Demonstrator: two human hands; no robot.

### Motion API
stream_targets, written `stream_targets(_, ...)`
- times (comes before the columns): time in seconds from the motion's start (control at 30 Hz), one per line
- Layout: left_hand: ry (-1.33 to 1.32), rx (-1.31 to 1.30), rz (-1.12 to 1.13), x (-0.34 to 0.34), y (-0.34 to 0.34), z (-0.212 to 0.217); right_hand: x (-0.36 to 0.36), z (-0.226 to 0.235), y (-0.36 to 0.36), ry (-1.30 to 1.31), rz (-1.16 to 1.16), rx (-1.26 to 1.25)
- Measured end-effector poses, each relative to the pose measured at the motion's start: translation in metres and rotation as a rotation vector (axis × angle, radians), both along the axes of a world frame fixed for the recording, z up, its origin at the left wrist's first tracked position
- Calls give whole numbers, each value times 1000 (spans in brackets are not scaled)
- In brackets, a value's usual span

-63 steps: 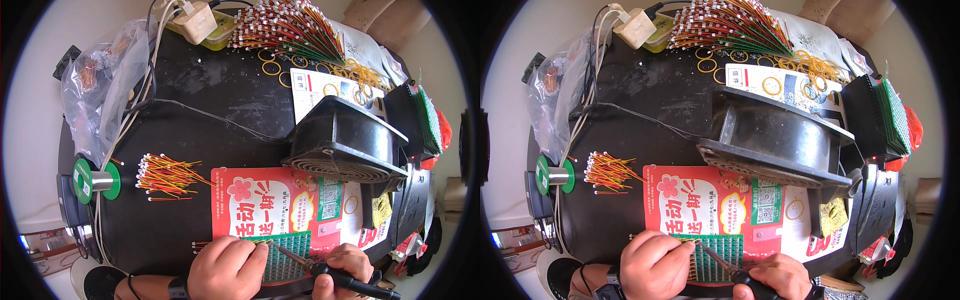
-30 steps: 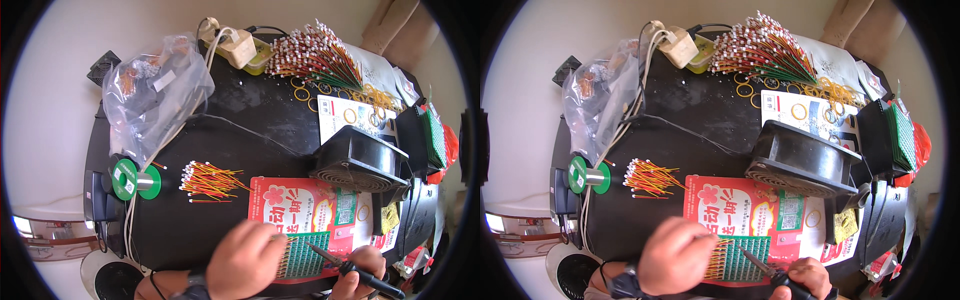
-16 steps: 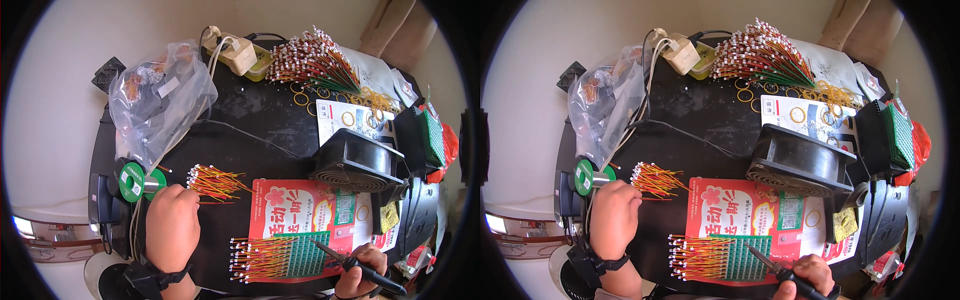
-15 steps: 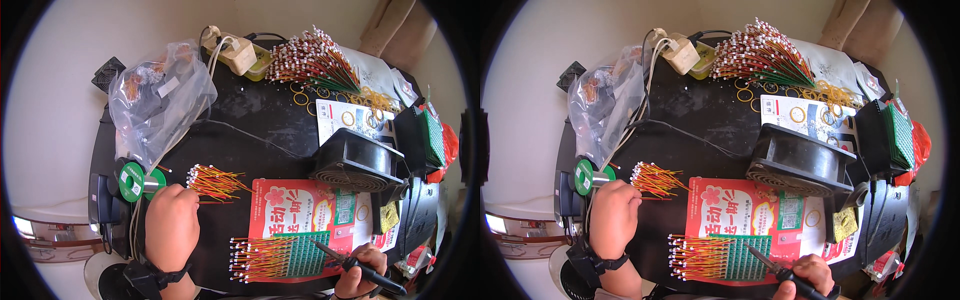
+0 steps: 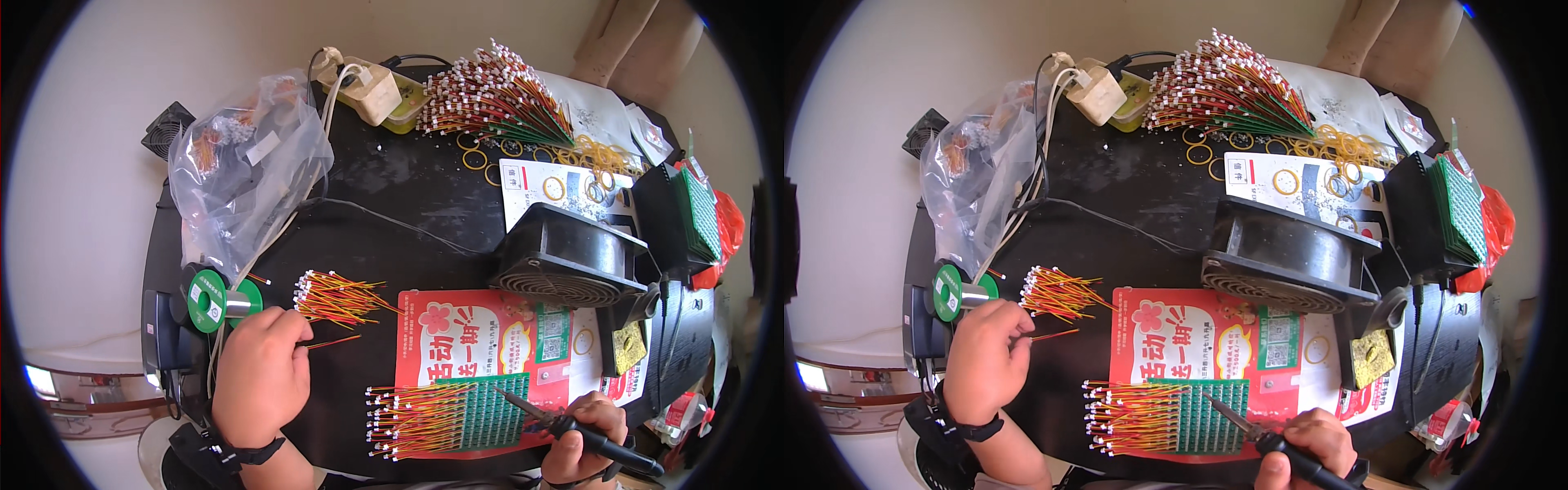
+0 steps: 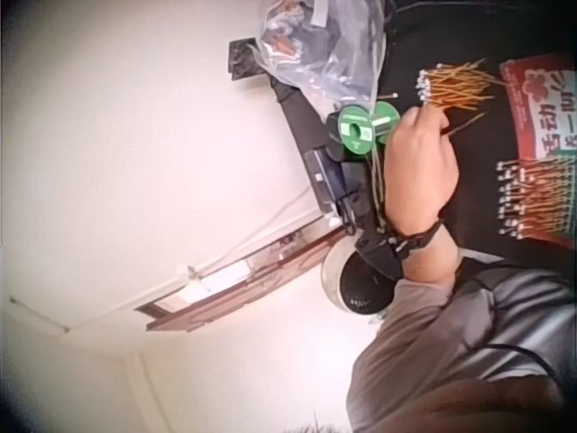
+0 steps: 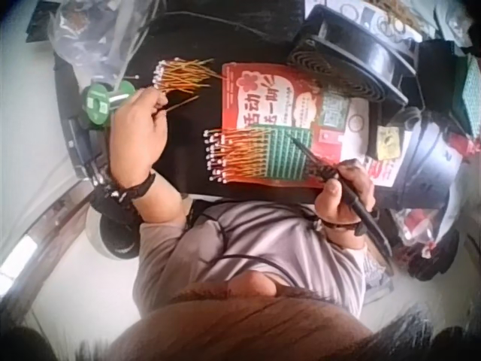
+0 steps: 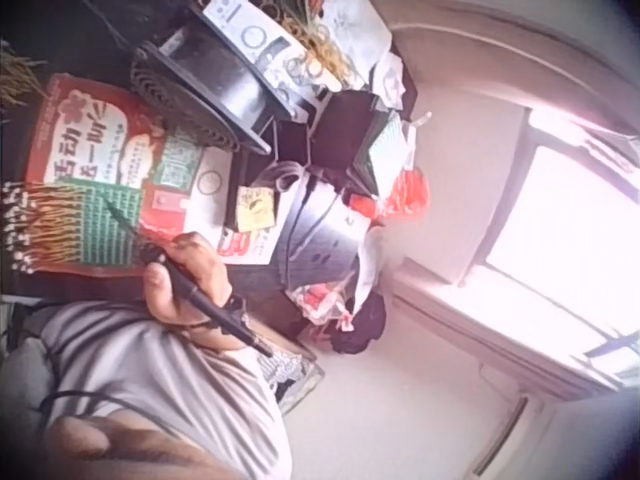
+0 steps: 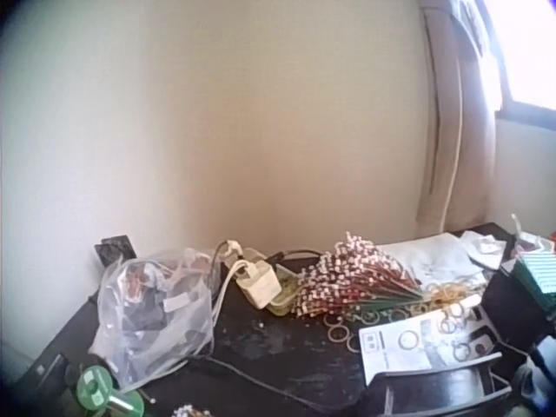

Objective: Soldering small electronic components and wires onto a green circuit board.

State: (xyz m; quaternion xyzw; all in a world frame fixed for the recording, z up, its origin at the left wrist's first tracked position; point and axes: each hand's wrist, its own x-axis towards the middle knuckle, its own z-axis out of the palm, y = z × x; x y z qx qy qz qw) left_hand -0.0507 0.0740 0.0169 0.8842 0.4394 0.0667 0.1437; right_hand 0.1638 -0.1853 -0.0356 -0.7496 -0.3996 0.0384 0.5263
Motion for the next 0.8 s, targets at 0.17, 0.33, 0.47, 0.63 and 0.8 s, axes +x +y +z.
stream_targets(0.17,27,-77,-18,2,-2,-3,0,0,-2,4,14,4)
stream_targets(0.33,58,-76,-19,2,-4,-4,-1,-3,0,44,-3,42)
stream_targets(0.47,113,-94,-93,1,-3,-2,-1,-2,1,29,-2,34)
stream_targets(0.63,-161,-257,-269,10,-8,11,-1,0,-1,48,19,31)
stream_targets(0.8,-526,-344,-296,28,-24,8,0,-2,0,-4,32,67)
